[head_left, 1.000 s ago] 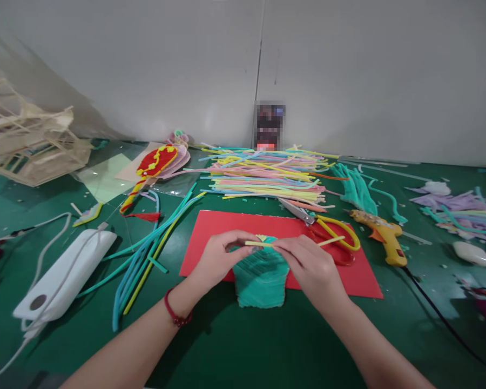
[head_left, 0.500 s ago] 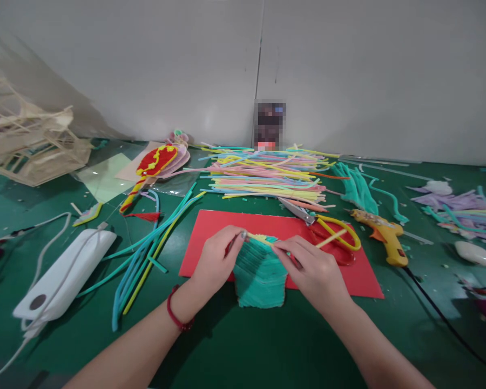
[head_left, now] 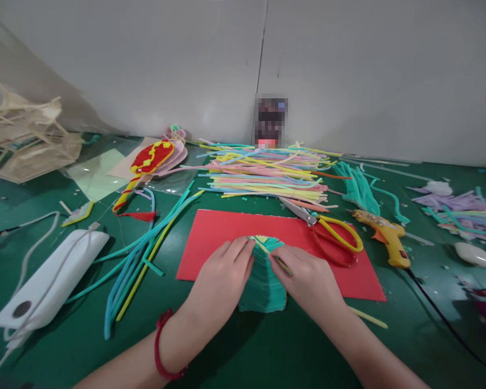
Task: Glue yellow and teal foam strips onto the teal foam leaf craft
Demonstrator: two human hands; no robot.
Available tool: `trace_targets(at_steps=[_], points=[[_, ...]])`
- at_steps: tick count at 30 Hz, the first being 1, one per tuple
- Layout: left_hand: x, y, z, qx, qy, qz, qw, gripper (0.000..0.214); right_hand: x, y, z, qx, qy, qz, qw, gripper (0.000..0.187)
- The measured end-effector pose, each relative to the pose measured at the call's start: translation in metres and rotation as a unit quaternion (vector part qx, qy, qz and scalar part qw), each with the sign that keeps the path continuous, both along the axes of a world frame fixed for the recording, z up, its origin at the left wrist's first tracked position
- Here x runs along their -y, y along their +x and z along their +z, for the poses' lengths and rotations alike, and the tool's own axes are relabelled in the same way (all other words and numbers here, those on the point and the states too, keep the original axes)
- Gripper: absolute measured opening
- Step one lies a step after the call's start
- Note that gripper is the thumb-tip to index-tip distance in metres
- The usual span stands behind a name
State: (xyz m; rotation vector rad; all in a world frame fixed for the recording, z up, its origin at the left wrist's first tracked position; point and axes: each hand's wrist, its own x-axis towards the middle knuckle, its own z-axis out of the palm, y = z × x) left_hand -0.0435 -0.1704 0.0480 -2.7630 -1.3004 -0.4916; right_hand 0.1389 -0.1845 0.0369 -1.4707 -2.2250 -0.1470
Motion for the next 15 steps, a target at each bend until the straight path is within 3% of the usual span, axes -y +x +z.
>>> trace_targets(at_steps=[4,15], points=[[0.01,0.003,-0.008,-0.021,-0.032,-0.036,0.999,0.034,0.0,0.0,-0.003,0.0,-0.017,-0.012,1.0,0.029],[0.011,0.006,-0.014,0.004,-0.089,0.008,0.996,0.035,0.003,-0.001,-0.001,0.004,-0.029,-0.012,1.0,0.033]])
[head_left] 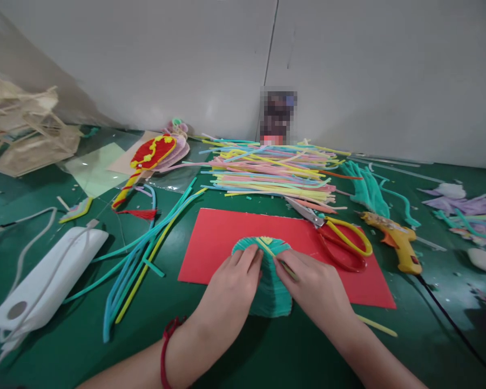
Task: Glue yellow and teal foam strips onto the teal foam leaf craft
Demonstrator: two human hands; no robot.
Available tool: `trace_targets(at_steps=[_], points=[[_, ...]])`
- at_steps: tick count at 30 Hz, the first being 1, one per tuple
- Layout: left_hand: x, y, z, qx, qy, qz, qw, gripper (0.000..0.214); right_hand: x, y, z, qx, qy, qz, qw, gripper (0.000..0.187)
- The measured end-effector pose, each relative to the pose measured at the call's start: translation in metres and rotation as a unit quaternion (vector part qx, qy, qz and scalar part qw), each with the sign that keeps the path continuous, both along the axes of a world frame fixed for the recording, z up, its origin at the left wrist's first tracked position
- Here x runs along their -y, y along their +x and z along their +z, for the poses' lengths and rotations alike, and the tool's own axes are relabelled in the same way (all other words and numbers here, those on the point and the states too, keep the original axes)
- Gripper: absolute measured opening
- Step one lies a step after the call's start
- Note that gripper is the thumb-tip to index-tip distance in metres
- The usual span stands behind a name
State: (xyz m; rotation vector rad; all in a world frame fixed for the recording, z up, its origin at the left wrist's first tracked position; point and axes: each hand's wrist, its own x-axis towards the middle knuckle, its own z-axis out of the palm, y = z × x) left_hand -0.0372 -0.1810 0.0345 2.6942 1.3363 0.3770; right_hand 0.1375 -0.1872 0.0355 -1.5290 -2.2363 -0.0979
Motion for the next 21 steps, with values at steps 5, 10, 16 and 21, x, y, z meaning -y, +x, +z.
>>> trace_targets(at_steps=[5,10,16,21], points=[[0.0005,-0.0003,-0.0023,-0.009,0.012,-0.007,1.0,0.036,-0.0002,-0.0002,-0.0013,0.0,0.009,-0.008,1.0,0.032],[0.0006,-0.0001,-0.0021,-0.014,0.006,-0.002,1.0,0.035,-0.0013,0.001,-0.0037,0.008,-0.004,-0.014,1.0,0.035],[0.0008,0.0008,-0.0019,-0.022,0.021,0.006,1.0,0.034,-0.0015,0.0022,-0.0053,0.007,-0.03,-0.009,0.999,0.035],[-0.0016,0.0023,0.004,-0.044,0.068,0.028,0.996,0.033,-0.0014,0.0027,-0.0052,0.009,-0.043,-0.013,0.999,0.035]])
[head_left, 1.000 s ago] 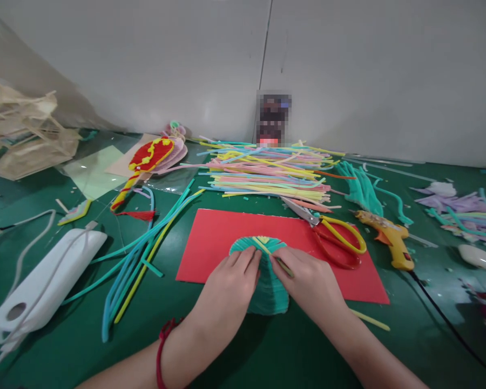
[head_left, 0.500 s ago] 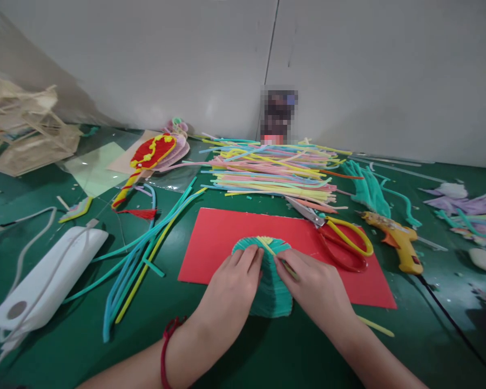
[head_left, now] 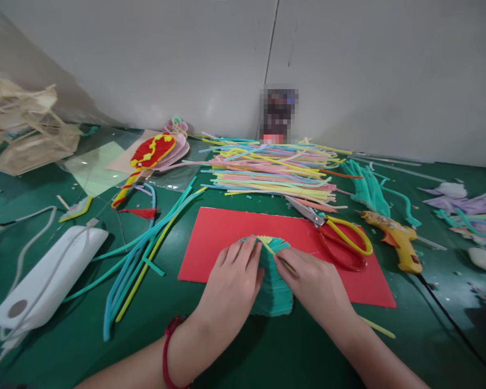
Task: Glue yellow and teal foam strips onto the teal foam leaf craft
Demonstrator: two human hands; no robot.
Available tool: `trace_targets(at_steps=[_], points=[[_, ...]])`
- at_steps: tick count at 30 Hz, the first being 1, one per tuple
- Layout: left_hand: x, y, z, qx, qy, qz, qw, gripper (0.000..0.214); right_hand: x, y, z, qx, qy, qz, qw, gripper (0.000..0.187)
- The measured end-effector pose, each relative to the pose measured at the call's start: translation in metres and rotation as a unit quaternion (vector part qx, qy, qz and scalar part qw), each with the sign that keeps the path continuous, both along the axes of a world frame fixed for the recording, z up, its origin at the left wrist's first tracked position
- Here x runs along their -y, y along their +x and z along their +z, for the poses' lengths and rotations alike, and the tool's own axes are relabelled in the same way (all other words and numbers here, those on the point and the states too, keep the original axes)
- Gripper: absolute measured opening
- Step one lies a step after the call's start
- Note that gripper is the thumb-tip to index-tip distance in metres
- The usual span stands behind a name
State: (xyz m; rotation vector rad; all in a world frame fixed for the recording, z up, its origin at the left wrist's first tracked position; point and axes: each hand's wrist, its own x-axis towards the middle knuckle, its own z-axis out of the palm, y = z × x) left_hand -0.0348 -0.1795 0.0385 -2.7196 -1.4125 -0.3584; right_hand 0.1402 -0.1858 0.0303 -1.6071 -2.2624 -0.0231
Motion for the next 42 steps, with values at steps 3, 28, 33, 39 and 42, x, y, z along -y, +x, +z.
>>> trace_targets(at_steps=[3,28,33,39,42], points=[[-0.001,0.0,0.001,-0.009,0.009,0.007,1.0,0.034,0.0,0.0,0.0,-0.001,-0.003,0.003,1.0,0.035],[0.003,0.0,-0.01,-0.006,-0.001,-0.017,1.0,0.035,0.003,0.001,0.008,-0.01,0.028,0.02,0.999,0.034],[0.003,0.001,-0.007,0.0,-0.004,-0.026,1.0,0.035,0.002,0.002,0.006,-0.01,0.008,0.013,1.0,0.036],[0.002,0.0,-0.007,0.012,-0.001,-0.026,1.0,0.033,0.001,0.003,0.005,0.0,0.003,0.007,1.0,0.036],[0.002,0.001,-0.008,0.017,-0.004,-0.02,1.0,0.034,0.001,0.003,0.005,0.002,-0.001,0.011,1.0,0.035]])
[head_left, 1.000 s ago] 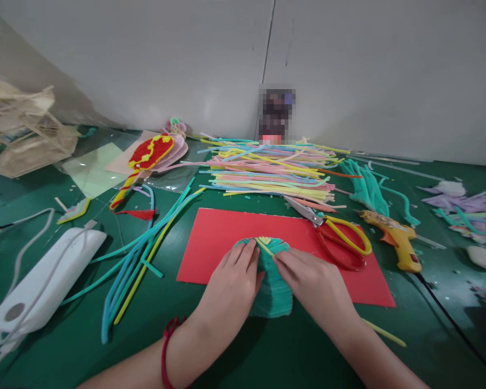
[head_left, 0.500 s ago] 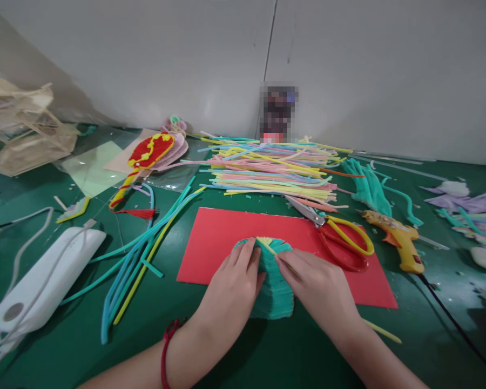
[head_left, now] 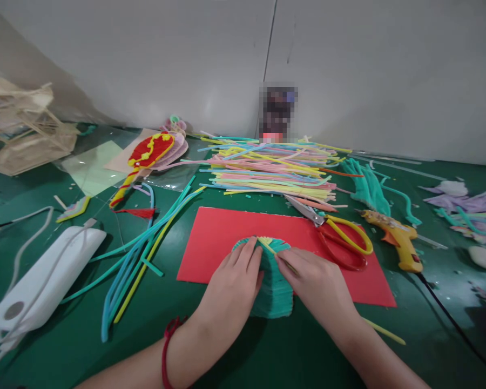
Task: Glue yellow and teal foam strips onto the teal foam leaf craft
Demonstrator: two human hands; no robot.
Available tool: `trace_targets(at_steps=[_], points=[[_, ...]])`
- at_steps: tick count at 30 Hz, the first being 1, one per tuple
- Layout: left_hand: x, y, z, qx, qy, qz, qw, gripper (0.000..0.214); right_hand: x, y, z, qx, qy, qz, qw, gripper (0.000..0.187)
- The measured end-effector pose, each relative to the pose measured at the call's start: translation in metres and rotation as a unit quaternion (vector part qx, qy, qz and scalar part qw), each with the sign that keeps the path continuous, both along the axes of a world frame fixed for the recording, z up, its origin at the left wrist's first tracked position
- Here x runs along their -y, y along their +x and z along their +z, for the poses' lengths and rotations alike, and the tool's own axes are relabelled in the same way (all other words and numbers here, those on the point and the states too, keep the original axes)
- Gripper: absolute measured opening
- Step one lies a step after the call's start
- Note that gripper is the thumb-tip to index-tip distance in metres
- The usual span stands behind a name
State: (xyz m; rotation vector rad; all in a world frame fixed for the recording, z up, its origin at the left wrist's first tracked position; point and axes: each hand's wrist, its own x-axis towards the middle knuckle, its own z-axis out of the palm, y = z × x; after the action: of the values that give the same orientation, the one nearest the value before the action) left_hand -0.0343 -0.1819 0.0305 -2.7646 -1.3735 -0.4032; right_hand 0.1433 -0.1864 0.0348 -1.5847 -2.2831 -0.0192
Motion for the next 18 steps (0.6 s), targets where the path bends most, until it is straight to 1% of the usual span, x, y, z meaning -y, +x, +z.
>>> trace_targets(at_steps=[3,7,12,18], points=[[0.0004,0.0014,0.0001,-0.001,-0.015,0.006,1.0,0.037,0.0,0.0,0.0001,0.002,0.001,-0.002,1.0,0.035],[-0.0007,0.0029,0.0,-0.005,-0.03,-0.001,1.0,0.04,-0.0001,-0.0004,0.0001,0.001,-0.001,-0.003,1.0,0.036],[-0.0016,0.0032,-0.0025,-0.027,-0.027,-0.007,0.999,0.039,-0.0003,-0.0005,0.0009,0.002,0.0,-0.003,1.0,0.037],[-0.0026,0.0033,-0.0003,-0.045,-0.023,-0.011,0.999,0.04,-0.0006,0.0018,0.0019,0.009,0.021,-0.009,1.0,0.033]])
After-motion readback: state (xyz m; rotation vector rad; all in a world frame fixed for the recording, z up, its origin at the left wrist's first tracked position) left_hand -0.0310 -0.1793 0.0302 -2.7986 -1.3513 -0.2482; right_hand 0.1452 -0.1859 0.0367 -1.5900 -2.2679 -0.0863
